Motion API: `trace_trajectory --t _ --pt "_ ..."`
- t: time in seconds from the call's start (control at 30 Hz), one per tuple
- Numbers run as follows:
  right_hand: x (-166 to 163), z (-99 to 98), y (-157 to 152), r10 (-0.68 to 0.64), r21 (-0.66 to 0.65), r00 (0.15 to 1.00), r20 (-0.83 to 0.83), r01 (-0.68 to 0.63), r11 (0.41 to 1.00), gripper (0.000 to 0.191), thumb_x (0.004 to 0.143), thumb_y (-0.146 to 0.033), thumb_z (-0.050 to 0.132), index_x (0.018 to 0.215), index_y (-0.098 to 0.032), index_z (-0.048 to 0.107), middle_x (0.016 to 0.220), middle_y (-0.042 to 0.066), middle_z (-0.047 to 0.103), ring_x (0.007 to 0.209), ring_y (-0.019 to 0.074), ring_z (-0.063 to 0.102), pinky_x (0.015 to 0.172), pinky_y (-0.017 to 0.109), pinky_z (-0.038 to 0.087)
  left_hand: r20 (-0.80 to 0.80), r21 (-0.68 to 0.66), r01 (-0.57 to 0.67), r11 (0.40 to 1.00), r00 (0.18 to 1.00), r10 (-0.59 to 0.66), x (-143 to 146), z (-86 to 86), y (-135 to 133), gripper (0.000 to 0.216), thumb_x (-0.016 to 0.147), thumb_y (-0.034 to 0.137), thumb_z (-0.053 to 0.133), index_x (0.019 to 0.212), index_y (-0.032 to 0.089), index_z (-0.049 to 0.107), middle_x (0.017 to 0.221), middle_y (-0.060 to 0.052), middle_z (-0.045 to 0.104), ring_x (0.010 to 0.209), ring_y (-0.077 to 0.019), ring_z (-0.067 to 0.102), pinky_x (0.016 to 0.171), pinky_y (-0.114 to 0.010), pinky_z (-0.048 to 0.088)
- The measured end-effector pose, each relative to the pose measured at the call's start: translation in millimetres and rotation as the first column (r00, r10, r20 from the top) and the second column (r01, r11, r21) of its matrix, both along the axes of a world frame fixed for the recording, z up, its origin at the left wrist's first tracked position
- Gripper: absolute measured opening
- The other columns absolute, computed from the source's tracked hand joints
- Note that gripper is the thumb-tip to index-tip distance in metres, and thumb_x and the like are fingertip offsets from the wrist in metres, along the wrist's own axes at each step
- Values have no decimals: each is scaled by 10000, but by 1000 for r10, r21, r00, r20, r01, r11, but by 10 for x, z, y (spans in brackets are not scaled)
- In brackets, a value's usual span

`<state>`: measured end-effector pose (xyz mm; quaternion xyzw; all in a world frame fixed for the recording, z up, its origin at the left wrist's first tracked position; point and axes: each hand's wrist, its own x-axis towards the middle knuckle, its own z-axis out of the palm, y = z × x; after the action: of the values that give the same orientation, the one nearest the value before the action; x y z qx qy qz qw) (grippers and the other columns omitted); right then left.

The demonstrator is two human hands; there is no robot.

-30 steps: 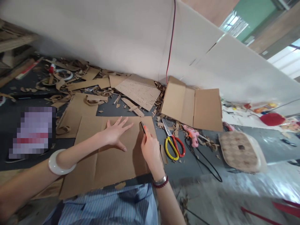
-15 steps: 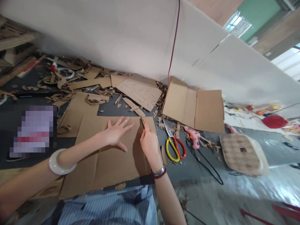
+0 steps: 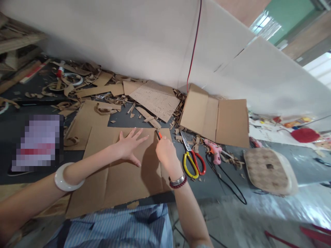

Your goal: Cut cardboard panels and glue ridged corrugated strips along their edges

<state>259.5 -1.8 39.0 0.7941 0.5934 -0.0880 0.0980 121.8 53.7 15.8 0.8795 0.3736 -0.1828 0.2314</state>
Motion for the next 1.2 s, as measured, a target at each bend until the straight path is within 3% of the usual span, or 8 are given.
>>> trace_trajectory --t 0.17,0.6,0.93,1.2 --pt "5 -28 -43 11 -37 1000 -2 -11 999 266 892 -131 304 1051 -32 492 913 188 629 885 217 619 665 243 438 5 21 1 1000 1000 -1 7 -4 -2 1204 421 659 659 1386 268 55 1448 -135 -112 1278 -430 -103 831 -755 71" --pt "53 -86 -285 -51 -98 999 -17 49 994 248 895 -180 310 1038 -66 477 877 192 638 823 247 638 611 276 441 23 26 -27 999 999 27 11 8 -23 1227 383 607 708 1385 263 89 1453 -130 -90 1275 -439 -99 839 -751 57" --pt "-2 1 -531 -113 -142 993 -36 107 984 231 888 -172 326 1017 -68 487 819 195 658 773 263 655 542 264 428 83 43 -23 999 996 19 -18 -101 9 1258 337 661 685 1383 276 103 1456 -137 -79 1264 -468 -90 815 -767 54" --pt "-29 15 -678 -143 -167 989 -27 136 976 224 882 -151 350 1025 -55 493 824 191 660 759 263 653 532 271 413 56 22 -36 999 998 35 4 -43 -5 1255 337 640 702 1383 273 112 1458 -130 -80 1259 -469 -112 835 -755 42"
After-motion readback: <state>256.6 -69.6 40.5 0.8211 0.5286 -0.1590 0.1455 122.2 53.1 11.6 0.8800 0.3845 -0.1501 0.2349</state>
